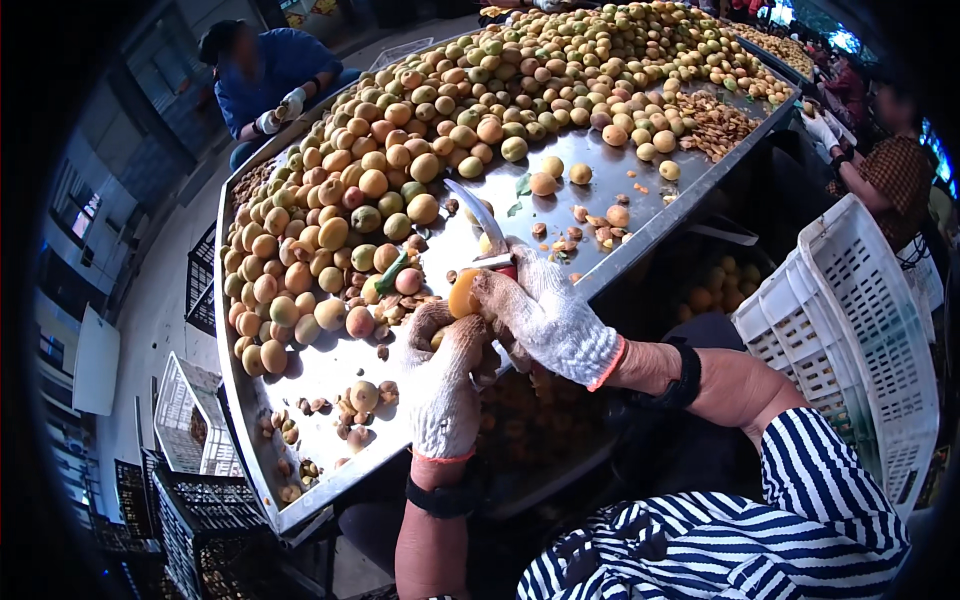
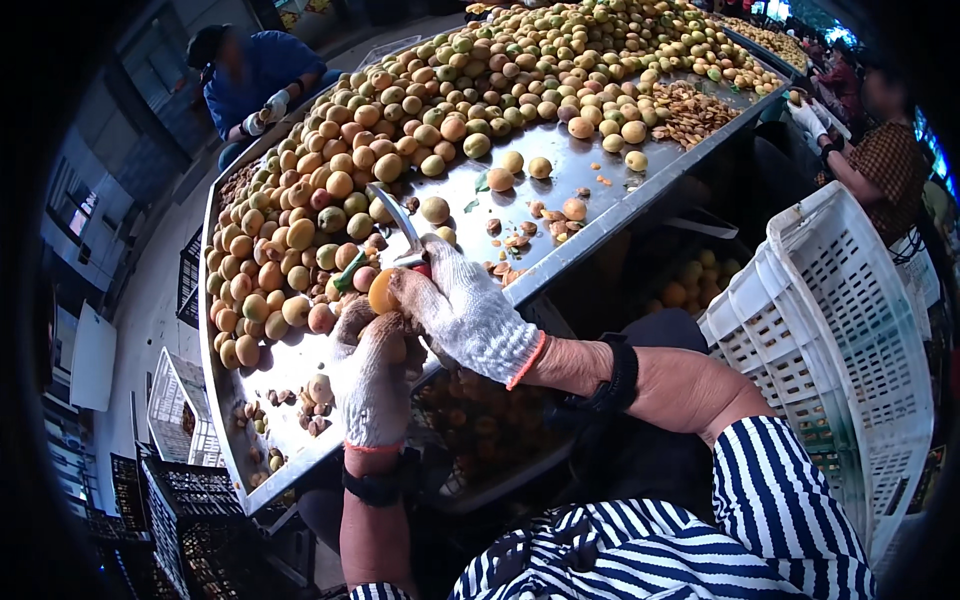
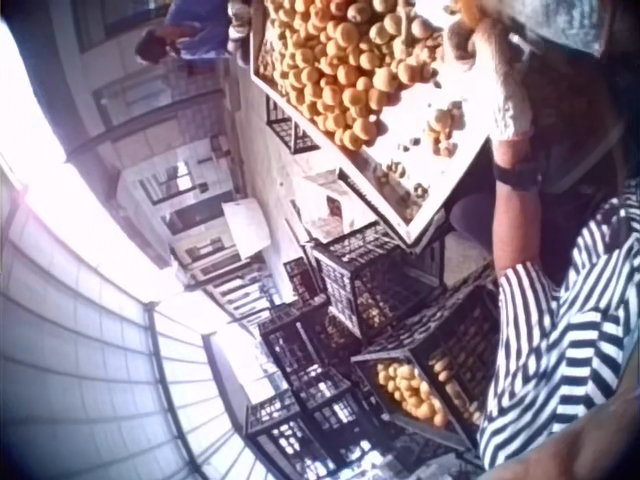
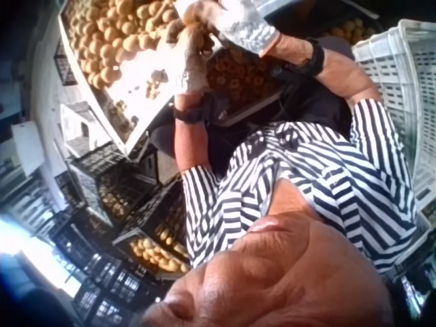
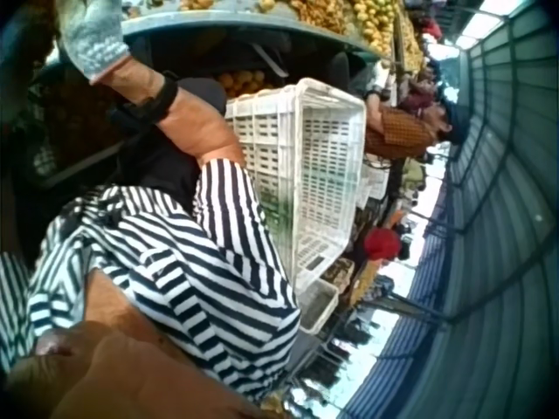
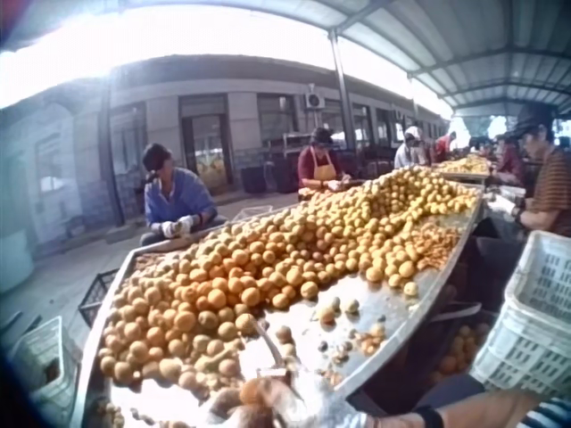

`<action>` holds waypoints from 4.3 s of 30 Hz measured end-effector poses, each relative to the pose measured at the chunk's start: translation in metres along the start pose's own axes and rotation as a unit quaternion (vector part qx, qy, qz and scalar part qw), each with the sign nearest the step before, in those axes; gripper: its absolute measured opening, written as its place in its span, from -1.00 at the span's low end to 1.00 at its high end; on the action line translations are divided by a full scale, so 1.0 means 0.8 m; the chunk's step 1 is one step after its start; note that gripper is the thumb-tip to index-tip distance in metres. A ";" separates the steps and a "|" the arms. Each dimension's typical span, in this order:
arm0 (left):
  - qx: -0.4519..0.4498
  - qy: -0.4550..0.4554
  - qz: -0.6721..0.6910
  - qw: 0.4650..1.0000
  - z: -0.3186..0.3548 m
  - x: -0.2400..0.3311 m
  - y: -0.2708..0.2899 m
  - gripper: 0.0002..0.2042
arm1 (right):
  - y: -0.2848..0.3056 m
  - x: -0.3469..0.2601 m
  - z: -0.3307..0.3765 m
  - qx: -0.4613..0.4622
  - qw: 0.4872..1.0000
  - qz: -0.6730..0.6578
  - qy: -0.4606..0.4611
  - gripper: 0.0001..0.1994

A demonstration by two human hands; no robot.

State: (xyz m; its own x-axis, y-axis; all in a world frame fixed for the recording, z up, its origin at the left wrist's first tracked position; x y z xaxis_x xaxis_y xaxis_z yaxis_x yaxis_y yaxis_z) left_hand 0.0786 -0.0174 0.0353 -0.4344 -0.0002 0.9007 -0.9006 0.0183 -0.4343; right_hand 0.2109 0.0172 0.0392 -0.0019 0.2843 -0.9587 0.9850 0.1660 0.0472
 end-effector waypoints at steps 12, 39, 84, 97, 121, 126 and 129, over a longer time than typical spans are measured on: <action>0.011 -0.037 -0.067 0.997 0.001 -0.004 -0.006 -0.83 | 0.005 0.001 -0.002 0.018 0.987 -0.110 -0.117 -0.81; -0.052 0.065 0.184 0.979 -0.020 0.021 0.040 -0.34 | 0.029 -0.016 0.005 -0.034 0.976 0.205 0.070 -0.70; 0.023 -0.096 -0.063 0.993 -0.033 -0.030 0.024 -0.57 | -0.017 0.000 0.001 -0.093 0.921 0.290 0.243 -0.76; -0.003 -0.168 -0.155 0.974 -0.017 -0.021 0.007 -0.42 | 0.005 -0.006 -0.029 -0.037 0.993 0.041 -0.105 -0.74; -0.196 -0.247 -0.453 0.834 0.024 -0.007 -0.007 -0.44 | 0.048 0.025 -0.044 -0.011 0.976 0.219 -0.012 -0.74; -0.294 -0.274 -0.526 0.750 0.048 0.016 -0.020 -0.59 | 0.061 0.016 -0.043 -0.016 0.950 0.311 0.019 -0.67; -0.169 -0.179 -0.481 0.842 0.045 0.042 0.017 -0.62 | 0.068 0.015 -0.033 -0.018 0.934 0.356 0.028 -0.70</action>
State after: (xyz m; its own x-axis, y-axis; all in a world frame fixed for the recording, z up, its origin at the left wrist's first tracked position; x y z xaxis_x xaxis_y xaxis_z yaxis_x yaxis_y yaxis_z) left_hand 0.0512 -0.0533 0.0591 0.4606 -0.4771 0.7485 -0.8088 0.1217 0.5753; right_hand 0.2597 0.0547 0.0376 0.6414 0.3840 -0.6643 0.7336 -0.0535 0.6774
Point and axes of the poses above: each hand's wrist, its own z-axis away from the middle knuckle, its own y-axis out of the back of the hand, x = y × z, the point moved 1 cm from there along -z, towards the middle knuckle, and after that the axes turned 1 degree about y, right-handed, at the moved point
